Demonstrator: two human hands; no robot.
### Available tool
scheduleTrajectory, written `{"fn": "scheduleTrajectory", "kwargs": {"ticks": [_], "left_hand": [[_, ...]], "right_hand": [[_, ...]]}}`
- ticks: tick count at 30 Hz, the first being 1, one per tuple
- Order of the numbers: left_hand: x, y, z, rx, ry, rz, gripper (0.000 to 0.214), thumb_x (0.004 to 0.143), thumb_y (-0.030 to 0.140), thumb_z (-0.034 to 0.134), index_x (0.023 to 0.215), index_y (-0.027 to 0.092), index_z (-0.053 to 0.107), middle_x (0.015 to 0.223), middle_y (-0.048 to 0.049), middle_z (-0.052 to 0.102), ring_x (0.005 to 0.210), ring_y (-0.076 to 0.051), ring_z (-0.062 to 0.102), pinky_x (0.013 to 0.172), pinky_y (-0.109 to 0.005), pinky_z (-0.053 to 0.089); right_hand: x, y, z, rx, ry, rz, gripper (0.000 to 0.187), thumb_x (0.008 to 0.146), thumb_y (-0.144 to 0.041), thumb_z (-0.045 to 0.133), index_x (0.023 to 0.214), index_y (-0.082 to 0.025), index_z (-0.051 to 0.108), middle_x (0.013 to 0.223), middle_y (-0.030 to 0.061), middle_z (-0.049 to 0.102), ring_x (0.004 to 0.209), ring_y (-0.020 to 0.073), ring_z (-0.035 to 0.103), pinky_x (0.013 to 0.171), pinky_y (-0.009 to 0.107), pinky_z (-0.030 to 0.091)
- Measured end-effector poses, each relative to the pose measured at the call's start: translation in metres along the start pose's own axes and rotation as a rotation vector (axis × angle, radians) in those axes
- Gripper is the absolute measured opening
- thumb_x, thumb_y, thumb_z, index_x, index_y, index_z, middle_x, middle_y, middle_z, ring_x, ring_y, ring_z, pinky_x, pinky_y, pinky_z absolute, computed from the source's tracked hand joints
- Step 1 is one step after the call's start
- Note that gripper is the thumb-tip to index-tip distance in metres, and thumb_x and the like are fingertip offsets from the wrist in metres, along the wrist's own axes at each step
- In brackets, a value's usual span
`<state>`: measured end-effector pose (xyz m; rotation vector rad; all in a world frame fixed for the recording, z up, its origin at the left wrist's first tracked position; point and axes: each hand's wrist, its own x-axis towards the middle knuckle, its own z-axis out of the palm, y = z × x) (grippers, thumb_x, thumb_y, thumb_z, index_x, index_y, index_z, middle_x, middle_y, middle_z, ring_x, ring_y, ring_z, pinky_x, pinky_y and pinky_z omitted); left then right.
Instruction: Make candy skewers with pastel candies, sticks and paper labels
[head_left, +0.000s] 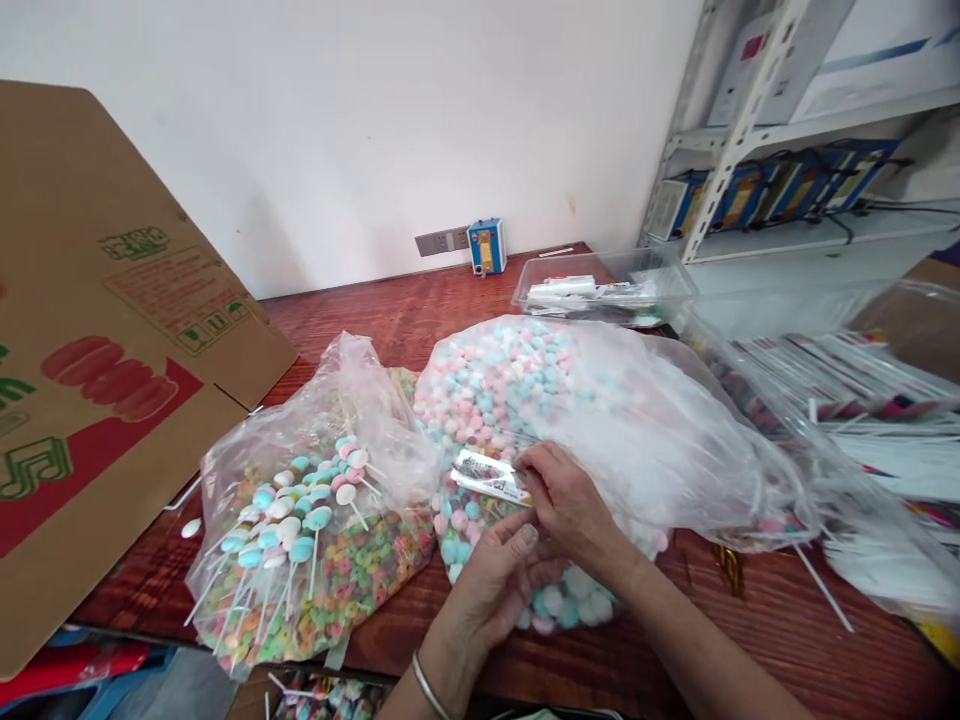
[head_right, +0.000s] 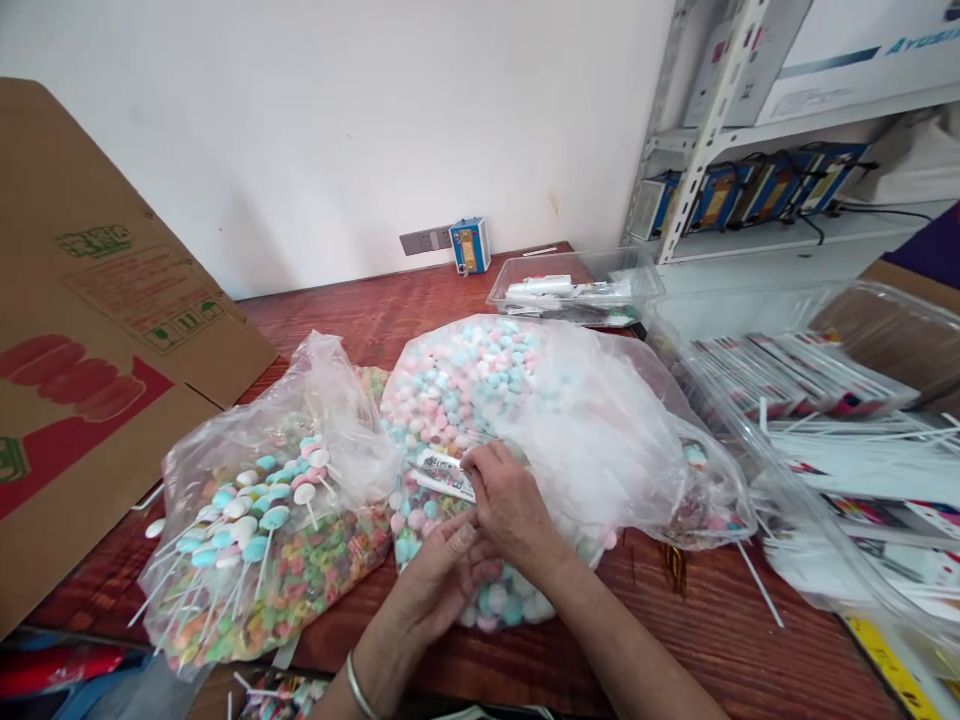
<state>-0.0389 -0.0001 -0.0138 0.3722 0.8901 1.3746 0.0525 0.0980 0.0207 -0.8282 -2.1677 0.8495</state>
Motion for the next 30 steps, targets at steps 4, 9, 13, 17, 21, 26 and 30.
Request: {"fn": "scheduleTrajectory", "kwargs": {"ticks": [4,9,13,17,21,26,30], "left_hand": [[0.009,0.006,0.013,-0.424,-0.086,0.069,0.037,0.072,0.04,0.078,0.103,0.02,0.071,0.104,-0.0056,0.07,0.097,-0.018,0.063,0.089,-0.032,0.049],[0.015,0.021,0.027,-0.363,0.121,0.183,0.024,0.073,0.027,0.078,0.094,0.017,0.073,0.087,-0.0031,0.072,0.079,-0.013,0.066,0.076,-0.026,0.052],[0.014,0.017,0.04,-0.298,0.209,0.238,0.025,0.07,0.028,0.08,0.089,0.014,0.074,0.084,-0.0044,0.072,0.075,-0.012,0.065,0.074,-0.025,0.052],[0.009,0.01,0.042,-0.082,0.252,0.284,0.025,0.068,0.03,0.08,0.084,0.012,0.072,0.076,-0.0039,0.07,0.069,-0.012,0.063,0.068,-0.024,0.05],[0.007,0.005,0.035,0.069,0.364,0.377,0.025,0.065,0.032,0.081,0.066,0.014,0.063,0.057,0.0032,0.059,0.054,-0.009,0.052,0.058,-0.023,0.044],[0.011,0.0,0.033,0.088,0.409,0.365,0.038,0.064,0.04,0.081,0.06,0.017,0.051,0.05,0.0072,0.047,0.047,-0.007,0.04,0.048,-0.021,0.033],[0.014,-0.001,0.033,0.03,0.411,0.392,0.043,0.065,0.041,0.08,0.059,0.018,0.044,0.049,0.0088,0.041,0.046,-0.006,0.034,0.047,-0.021,0.029]], "right_hand": [[-0.005,-0.019,-0.035,0.174,-0.07,-0.08,0.015,0.092,-0.016,0.046,0.088,-0.021,0.059,0.086,0.0026,0.06,0.079,0.0165,0.056,0.071,0.028,0.045],[-0.018,-0.014,-0.058,0.33,0.008,0.151,0.016,0.088,-0.03,0.059,0.102,-0.021,0.059,0.086,0.0021,0.061,0.079,0.017,0.059,0.071,0.028,0.049],[-0.034,-0.004,-0.042,0.555,0.07,0.33,0.032,0.08,-0.041,0.068,0.102,-0.019,0.06,0.088,0.0037,0.064,0.082,0.0194,0.061,0.074,0.031,0.051],[-0.048,-0.002,-0.027,0.48,0.106,0.367,0.025,0.085,-0.043,0.062,0.08,-0.018,0.063,0.076,0.0024,0.065,0.073,0.018,0.058,0.069,0.029,0.048],[-0.053,-0.004,-0.027,0.287,0.108,0.326,0.027,0.088,-0.041,0.057,0.071,-0.02,0.057,0.067,-0.0006,0.058,0.066,0.0161,0.052,0.061,0.026,0.042],[-0.055,-0.005,-0.027,0.142,0.145,0.345,0.042,0.09,-0.049,0.051,0.058,-0.022,0.042,0.056,-0.0035,0.039,0.055,0.0138,0.039,0.05,0.025,0.031],[-0.054,-0.005,-0.03,0.254,0.095,0.378,0.047,0.09,-0.055,0.046,0.057,-0.022,0.038,0.056,-0.0036,0.037,0.054,0.0134,0.037,0.049,0.025,0.031]]}}
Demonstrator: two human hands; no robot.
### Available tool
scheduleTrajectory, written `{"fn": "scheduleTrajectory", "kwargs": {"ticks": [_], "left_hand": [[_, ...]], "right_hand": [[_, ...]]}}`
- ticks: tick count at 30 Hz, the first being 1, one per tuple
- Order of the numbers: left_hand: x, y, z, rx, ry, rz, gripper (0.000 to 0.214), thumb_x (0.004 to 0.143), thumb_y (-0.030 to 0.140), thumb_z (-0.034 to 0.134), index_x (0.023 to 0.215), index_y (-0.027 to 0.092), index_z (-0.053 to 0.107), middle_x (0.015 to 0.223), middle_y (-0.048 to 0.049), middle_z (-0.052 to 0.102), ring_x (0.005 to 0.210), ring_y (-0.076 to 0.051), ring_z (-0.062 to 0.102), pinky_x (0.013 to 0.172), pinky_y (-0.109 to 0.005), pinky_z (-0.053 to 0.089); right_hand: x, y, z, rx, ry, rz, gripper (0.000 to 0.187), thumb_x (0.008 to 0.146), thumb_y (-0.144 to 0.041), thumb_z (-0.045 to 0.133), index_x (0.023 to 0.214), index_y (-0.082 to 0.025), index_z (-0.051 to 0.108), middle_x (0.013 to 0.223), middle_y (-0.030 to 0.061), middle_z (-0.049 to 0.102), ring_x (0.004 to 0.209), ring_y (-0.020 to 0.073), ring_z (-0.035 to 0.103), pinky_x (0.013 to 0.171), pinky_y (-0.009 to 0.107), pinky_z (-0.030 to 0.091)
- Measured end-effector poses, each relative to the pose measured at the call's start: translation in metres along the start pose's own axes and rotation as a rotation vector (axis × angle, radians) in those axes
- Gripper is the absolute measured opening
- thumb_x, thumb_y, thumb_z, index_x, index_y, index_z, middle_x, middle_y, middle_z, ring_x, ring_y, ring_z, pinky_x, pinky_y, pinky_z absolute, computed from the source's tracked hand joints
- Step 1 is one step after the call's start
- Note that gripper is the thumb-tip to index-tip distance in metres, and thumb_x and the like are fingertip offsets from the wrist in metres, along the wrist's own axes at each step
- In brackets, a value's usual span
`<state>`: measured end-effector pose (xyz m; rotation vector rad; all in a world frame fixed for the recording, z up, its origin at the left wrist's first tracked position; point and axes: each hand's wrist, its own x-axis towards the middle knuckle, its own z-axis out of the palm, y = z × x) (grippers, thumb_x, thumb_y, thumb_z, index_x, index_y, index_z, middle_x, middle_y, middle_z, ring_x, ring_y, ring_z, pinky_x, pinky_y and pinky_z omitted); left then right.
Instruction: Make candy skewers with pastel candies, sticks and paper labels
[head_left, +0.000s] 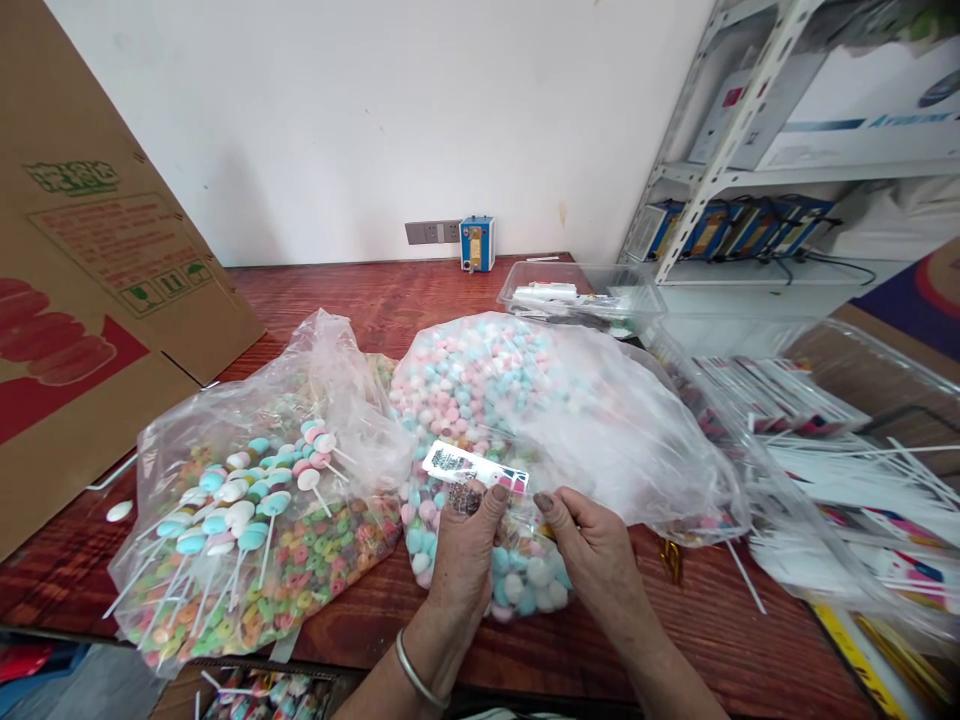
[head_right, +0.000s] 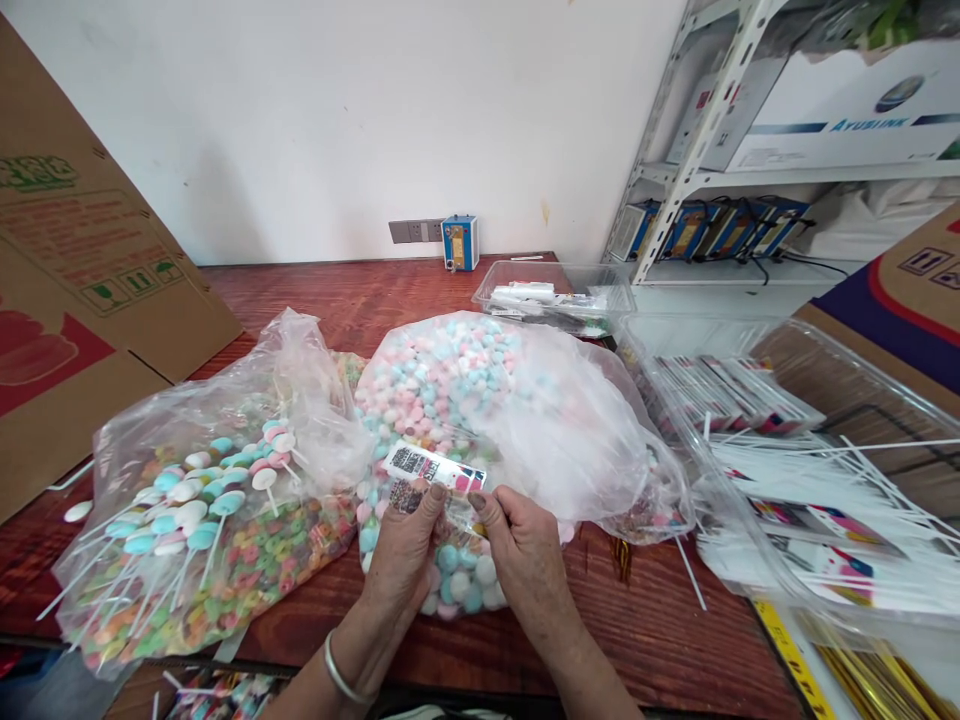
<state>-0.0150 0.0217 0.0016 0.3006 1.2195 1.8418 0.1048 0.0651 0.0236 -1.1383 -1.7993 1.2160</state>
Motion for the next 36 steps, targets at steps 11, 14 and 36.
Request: {"fn": "scheduleTrajectory", "kwargs": {"ticks": [11,14,36], "left_hand": [[-0.007,0.0,-0.001,-0.008,-0.029,-0.042,0.033,0.062,0.033,0.084,0.074,0.015,0.059,0.064,0.0033,0.059,0.059,-0.009,0.051,0.06,-0.023,0.043],[-0.007,0.004,0.001,-0.108,0.037,-0.068,0.039,0.053,0.031,0.089,0.071,0.016,0.057,0.058,0.0059,0.055,0.053,-0.007,0.047,0.053,-0.02,0.04],[0.0,0.01,-0.012,-0.203,-0.119,-0.181,0.03,0.062,0.028,0.085,0.076,0.013,0.063,0.058,0.0037,0.056,0.05,-0.005,0.047,0.049,-0.016,0.039]], "right_hand": [[-0.004,-0.001,-0.002,0.126,-0.092,0.057,0.026,0.084,-0.039,0.057,0.069,-0.019,0.054,0.062,-0.0036,0.049,0.06,0.0129,0.044,0.054,0.023,0.035],[-0.006,0.002,0.0,0.055,-0.067,0.024,0.036,0.088,-0.044,0.053,0.062,-0.019,0.053,0.058,-0.0033,0.046,0.058,0.0127,0.042,0.053,0.023,0.034],[-0.022,-0.01,0.007,-0.104,-0.047,-0.394,0.015,0.094,-0.022,0.052,0.09,-0.019,0.066,0.1,0.0077,0.065,0.095,0.0183,0.062,0.08,0.027,0.05]]}}
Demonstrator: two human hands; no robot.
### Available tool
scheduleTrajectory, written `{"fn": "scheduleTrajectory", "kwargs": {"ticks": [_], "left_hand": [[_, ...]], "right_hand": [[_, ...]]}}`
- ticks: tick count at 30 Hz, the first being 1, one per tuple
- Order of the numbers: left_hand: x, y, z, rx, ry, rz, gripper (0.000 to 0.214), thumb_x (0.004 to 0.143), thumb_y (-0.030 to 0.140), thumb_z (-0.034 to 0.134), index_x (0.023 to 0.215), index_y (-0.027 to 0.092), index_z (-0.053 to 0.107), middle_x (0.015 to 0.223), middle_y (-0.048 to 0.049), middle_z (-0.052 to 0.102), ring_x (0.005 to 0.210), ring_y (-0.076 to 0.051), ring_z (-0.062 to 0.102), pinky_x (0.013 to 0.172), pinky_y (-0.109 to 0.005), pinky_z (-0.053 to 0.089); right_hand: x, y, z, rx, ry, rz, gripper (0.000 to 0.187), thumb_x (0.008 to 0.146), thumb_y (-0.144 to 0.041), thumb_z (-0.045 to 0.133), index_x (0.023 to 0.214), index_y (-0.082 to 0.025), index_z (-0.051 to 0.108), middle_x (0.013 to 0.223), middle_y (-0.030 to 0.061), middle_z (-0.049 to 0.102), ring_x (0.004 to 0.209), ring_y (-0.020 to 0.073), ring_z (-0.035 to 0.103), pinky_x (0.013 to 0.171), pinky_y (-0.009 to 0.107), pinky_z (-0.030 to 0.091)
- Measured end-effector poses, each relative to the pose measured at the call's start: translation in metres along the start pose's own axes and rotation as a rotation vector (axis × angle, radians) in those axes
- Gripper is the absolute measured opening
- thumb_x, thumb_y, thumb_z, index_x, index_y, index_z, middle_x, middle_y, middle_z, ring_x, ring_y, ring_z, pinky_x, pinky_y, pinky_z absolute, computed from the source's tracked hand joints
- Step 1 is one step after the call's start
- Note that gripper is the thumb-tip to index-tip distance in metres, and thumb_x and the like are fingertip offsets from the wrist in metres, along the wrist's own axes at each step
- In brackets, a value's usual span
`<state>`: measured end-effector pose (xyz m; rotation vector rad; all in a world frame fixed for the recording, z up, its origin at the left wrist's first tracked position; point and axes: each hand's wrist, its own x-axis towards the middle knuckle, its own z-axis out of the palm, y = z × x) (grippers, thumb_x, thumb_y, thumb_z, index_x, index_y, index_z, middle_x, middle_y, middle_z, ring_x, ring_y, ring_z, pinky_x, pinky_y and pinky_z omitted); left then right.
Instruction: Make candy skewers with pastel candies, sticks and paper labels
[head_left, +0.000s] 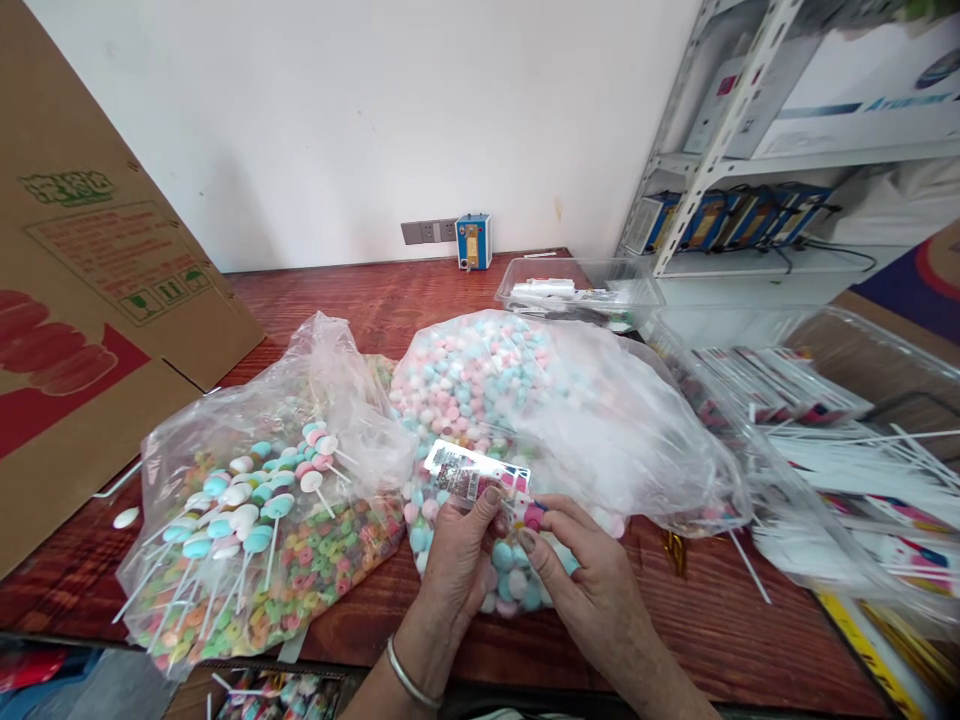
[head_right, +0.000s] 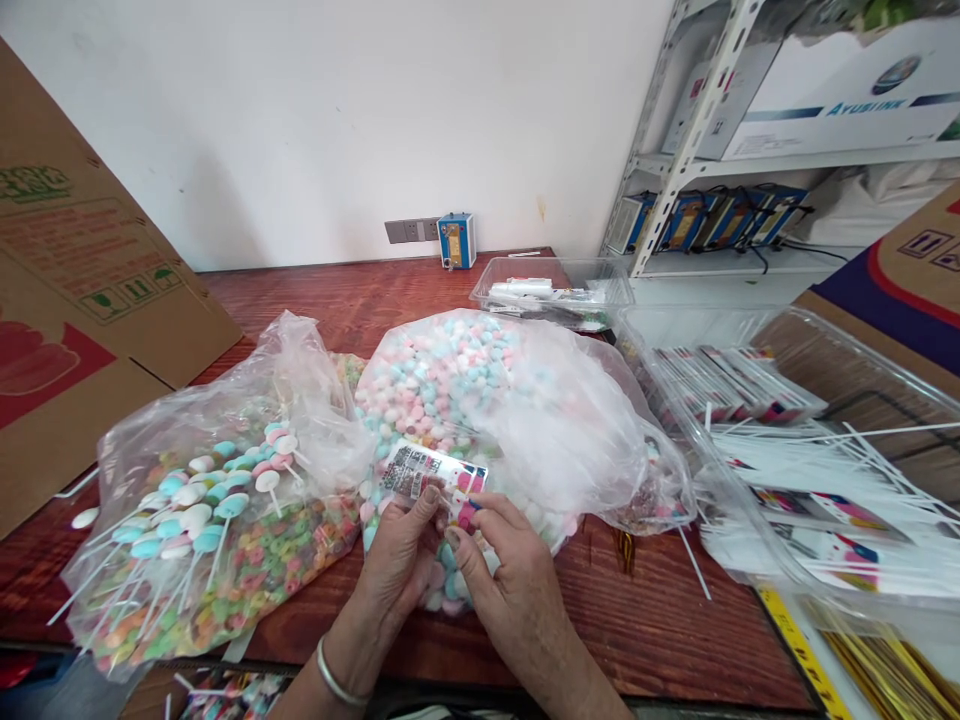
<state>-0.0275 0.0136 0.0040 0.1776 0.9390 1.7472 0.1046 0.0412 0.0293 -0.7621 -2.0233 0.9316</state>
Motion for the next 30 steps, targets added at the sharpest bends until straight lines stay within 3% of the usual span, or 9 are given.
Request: {"fn": "scheduleTrajectory", "kwargs": {"ticks": [4,7,11,17,21,26,30], "left_hand": [[-0.002,0.01,-0.005,-0.018,-0.096,-0.15,0.035,0.059,0.023,0.087,0.084,0.013,0.066,0.062,0.0038,0.058,0.048,-0.003,0.045,0.046,-0.015,0.037],[-0.003,0.013,-0.006,-0.063,-0.144,-0.224,0.034,0.06,0.022,0.086,0.085,0.015,0.065,0.063,0.0037,0.058,0.046,-0.003,0.044,0.046,-0.015,0.038],[-0.003,0.008,-0.003,-0.086,-0.078,-0.159,0.031,0.062,0.023,0.085,0.084,0.016,0.065,0.065,0.0018,0.061,0.054,-0.008,0.053,0.054,-0.019,0.045],[-0.005,0.0,0.003,0.005,-0.056,-0.029,0.028,0.065,0.024,0.083,0.085,0.014,0.067,0.069,0.0013,0.061,0.055,-0.006,0.049,0.052,-0.018,0.041],[-0.005,0.0,0.005,0.087,0.056,0.086,0.031,0.057,0.027,0.087,0.066,0.014,0.06,0.058,0.0037,0.054,0.052,-0.007,0.047,0.049,-0.019,0.039],[-0.003,-0.004,0.001,0.144,0.115,-0.016,0.04,0.057,0.039,0.086,0.058,0.014,0.056,0.046,0.0055,0.046,0.041,-0.004,0.037,0.041,-0.018,0.028],[-0.005,-0.003,0.0,0.123,0.017,-0.067,0.032,0.061,0.036,0.085,0.067,0.013,0.063,0.056,0.0017,0.056,0.049,-0.006,0.047,0.049,-0.018,0.038]], "right_hand": [[-0.002,0.001,-0.004,-0.032,0.044,-0.045,0.011,0.092,-0.021,0.056,0.096,-0.019,0.066,0.105,0.0084,0.064,0.099,0.0198,0.062,0.085,0.029,0.05],[-0.002,0.0,-0.006,0.002,0.006,-0.022,0.02,0.088,-0.023,0.061,0.108,-0.02,0.065,0.116,0.0094,0.061,0.107,0.0218,0.059,0.091,0.031,0.049],[-0.002,0.001,0.0,0.124,-0.101,0.1,0.02,0.089,-0.026,0.06,0.107,-0.022,0.067,0.12,0.0079,0.06,0.107,0.0208,0.06,0.09,0.03,0.051],[-0.004,0.008,0.013,0.22,0.015,0.211,0.031,0.097,-0.031,0.046,0.118,-0.024,0.068,0.127,0.0076,0.062,0.118,0.0218,0.056,0.103,0.038,0.044],[-0.005,0.007,0.011,0.243,0.04,0.27,0.031,0.096,-0.035,0.048,0.113,-0.024,0.071,0.12,0.008,0.067,0.112,0.0231,0.061,0.099,0.039,0.049],[-0.006,0.005,0.01,0.212,0.073,0.237,0.028,0.096,-0.033,0.049,0.106,-0.023,0.073,0.115,0.008,0.068,0.105,0.0217,0.063,0.092,0.034,0.051],[-0.008,0.006,0.011,0.145,0.078,0.217,0.028,0.096,-0.031,0.048,0.103,-0.021,0.073,0.104,0.0065,0.069,0.096,0.0198,0.064,0.083,0.029,0.051]]}}
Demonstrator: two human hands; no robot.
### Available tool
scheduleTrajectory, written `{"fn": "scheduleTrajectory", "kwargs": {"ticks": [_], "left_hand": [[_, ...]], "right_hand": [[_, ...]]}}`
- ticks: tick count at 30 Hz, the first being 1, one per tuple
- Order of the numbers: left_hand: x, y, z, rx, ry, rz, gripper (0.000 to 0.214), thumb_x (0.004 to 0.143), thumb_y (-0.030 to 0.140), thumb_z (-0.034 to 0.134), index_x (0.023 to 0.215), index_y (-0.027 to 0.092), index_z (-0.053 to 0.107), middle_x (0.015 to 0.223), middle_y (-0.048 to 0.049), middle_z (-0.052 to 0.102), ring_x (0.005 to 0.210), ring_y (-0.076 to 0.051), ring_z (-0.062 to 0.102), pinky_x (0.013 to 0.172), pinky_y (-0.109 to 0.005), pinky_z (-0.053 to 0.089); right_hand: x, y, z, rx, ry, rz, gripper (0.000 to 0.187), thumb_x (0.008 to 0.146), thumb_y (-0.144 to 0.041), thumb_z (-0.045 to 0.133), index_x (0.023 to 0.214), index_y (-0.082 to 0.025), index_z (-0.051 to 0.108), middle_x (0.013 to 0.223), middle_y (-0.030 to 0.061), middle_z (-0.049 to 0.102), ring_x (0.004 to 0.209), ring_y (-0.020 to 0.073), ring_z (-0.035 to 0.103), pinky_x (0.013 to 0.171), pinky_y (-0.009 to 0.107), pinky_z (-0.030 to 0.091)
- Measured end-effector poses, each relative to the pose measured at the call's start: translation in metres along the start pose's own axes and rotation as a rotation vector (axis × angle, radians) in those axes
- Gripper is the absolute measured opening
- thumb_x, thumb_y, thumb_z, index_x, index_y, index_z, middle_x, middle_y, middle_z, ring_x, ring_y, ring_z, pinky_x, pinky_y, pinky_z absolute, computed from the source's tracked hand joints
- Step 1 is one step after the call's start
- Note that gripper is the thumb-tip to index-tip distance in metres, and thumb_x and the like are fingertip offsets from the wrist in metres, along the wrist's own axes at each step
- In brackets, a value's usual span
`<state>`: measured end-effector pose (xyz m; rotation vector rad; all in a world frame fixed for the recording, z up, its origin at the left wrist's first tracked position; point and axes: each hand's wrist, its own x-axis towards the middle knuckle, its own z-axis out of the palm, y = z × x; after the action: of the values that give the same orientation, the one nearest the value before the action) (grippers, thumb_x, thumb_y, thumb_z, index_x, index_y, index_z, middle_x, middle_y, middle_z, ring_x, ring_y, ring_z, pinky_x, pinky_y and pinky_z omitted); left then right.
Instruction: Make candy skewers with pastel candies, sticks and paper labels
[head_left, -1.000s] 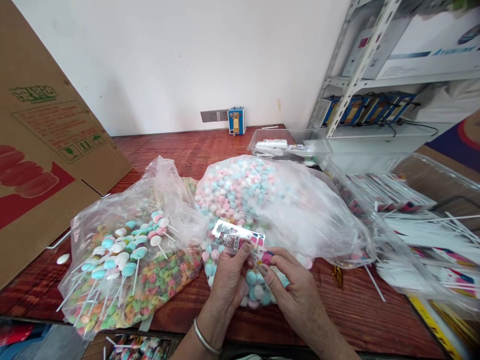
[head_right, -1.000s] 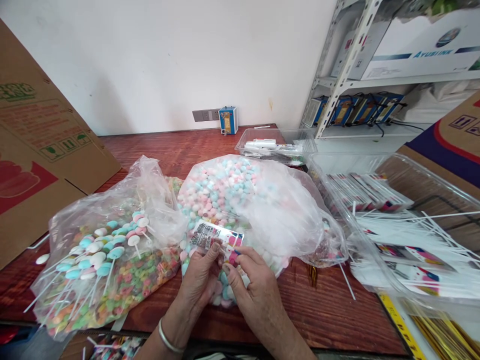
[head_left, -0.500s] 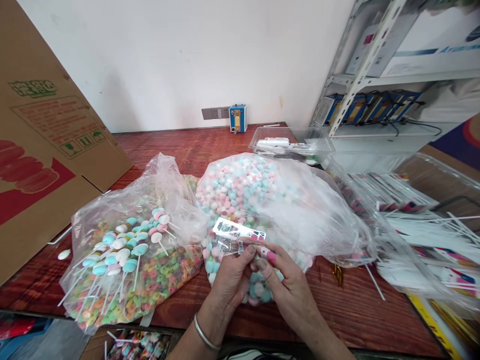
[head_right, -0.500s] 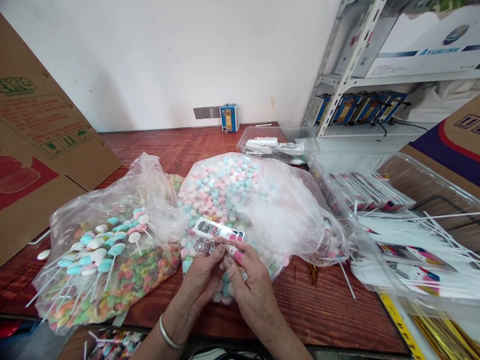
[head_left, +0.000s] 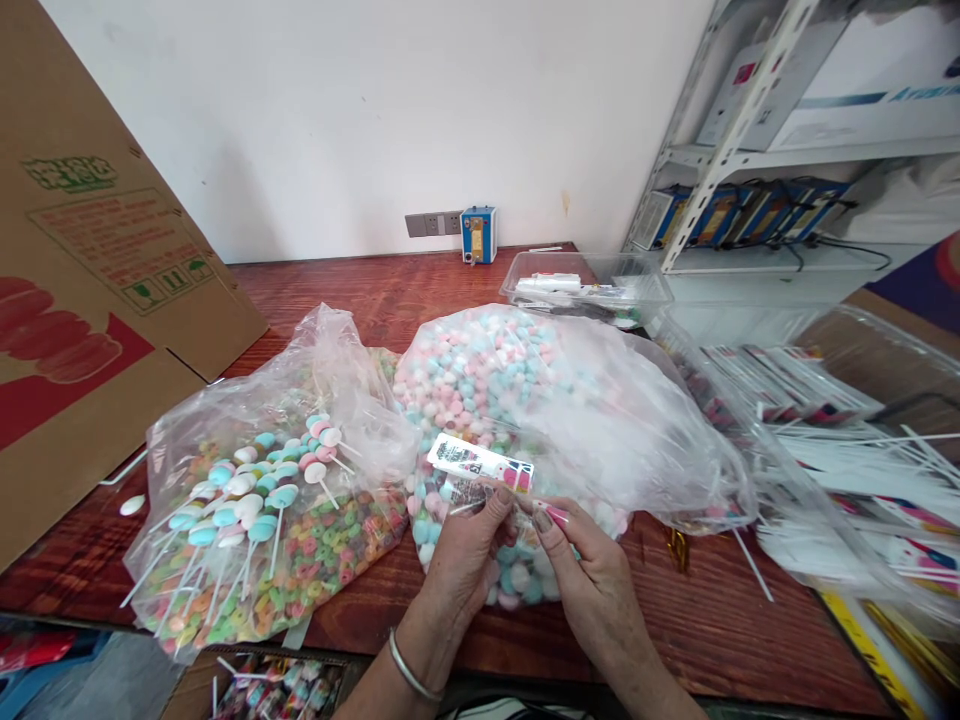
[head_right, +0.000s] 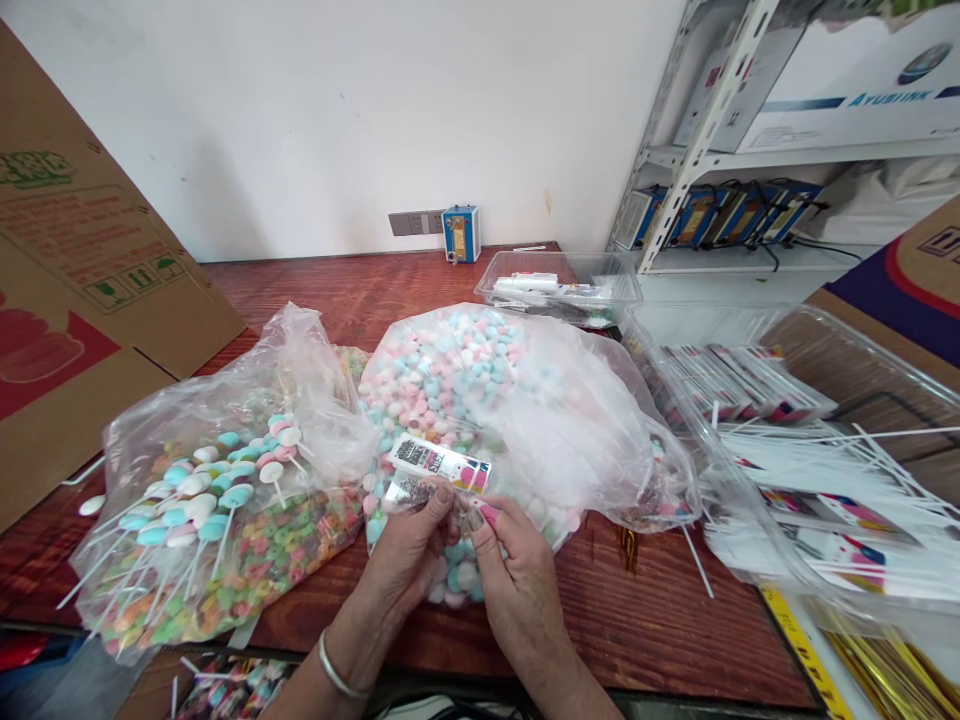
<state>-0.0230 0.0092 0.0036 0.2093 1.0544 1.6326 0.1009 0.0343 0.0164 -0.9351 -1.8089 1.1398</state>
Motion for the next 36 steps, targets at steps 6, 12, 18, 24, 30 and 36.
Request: {"fn": "scheduleTrajectory", "kwargs": {"ticks": [6,12,18,24,30,36], "left_hand": [[-0.004,0.001,-0.001,-0.034,-0.129,-0.016,0.031,0.063,0.024,0.084,0.089,0.014,0.068,0.066,0.0009,0.061,0.05,-0.005,0.049,0.049,-0.017,0.039],[0.0,0.0,-0.004,-0.167,-0.019,-0.07,0.029,0.06,0.019,0.086,0.077,0.012,0.064,0.065,0.0023,0.059,0.047,-0.003,0.046,0.045,-0.014,0.038],[0.004,0.0,-0.008,-0.326,-0.015,-0.317,0.024,0.068,0.022,0.082,0.076,0.01,0.062,0.054,0.0039,0.053,0.04,-0.002,0.04,0.04,-0.014,0.038],[0.006,-0.004,-0.012,-0.376,-0.04,-0.324,0.016,0.073,0.015,0.075,0.084,0.012,0.064,0.067,-0.0021,0.064,0.053,-0.009,0.058,0.046,-0.018,0.047],[0.009,-0.003,-0.017,-0.405,-0.115,-0.366,0.022,0.075,0.023,0.075,0.093,0.013,0.065,0.071,-0.0011,0.065,0.048,-0.006,0.054,0.044,-0.016,0.044],[-0.004,0.012,-0.019,-0.438,-0.048,-0.338,0.025,0.067,0.022,0.081,0.084,0.013,0.066,0.067,0.0012,0.062,0.048,-0.004,0.047,0.046,-0.016,0.04]], "right_hand": [[-0.003,0.008,0.001,-0.097,0.104,-0.041,0.025,0.096,-0.029,0.047,0.104,-0.021,0.07,0.103,0.0062,0.067,0.095,0.0189,0.062,0.08,0.027,0.05],[-0.001,0.003,-0.001,-0.11,-0.025,-0.056,0.024,0.096,-0.028,0.046,0.1,-0.021,0.069,0.102,0.0067,0.066,0.095,0.0193,0.062,0.081,0.029,0.051],[0.002,-0.002,-0.002,-0.266,-0.022,-0.136,0.014,0.087,-0.028,0.062,0.097,-0.02,0.068,0.104,0.0088,0.066,0.098,0.0246,0.062,0.085,0.037,0.052],[0.0,-0.002,-0.004,-0.337,0.034,-0.251,0.02,0.084,-0.026,0.065,0.103,-0.02,0.067,0.105,0.0098,0.067,0.099,0.0261,0.062,0.085,0.041,0.052],[0.003,-0.017,-0.009,-0.276,0.018,-0.271,0.032,0.083,-0.026,0.067,0.115,-0.024,0.064,0.121,0.0108,0.058,0.111,0.0265,0.058,0.09,0.042,0.052],[0.004,-0.04,-0.011,-0.198,-0.031,-0.337,0.028,0.086,-0.03,0.064,0.114,-0.027,0.064,0.121,0.0102,0.059,0.11,0.0259,0.06,0.088,0.038,0.054]]}}
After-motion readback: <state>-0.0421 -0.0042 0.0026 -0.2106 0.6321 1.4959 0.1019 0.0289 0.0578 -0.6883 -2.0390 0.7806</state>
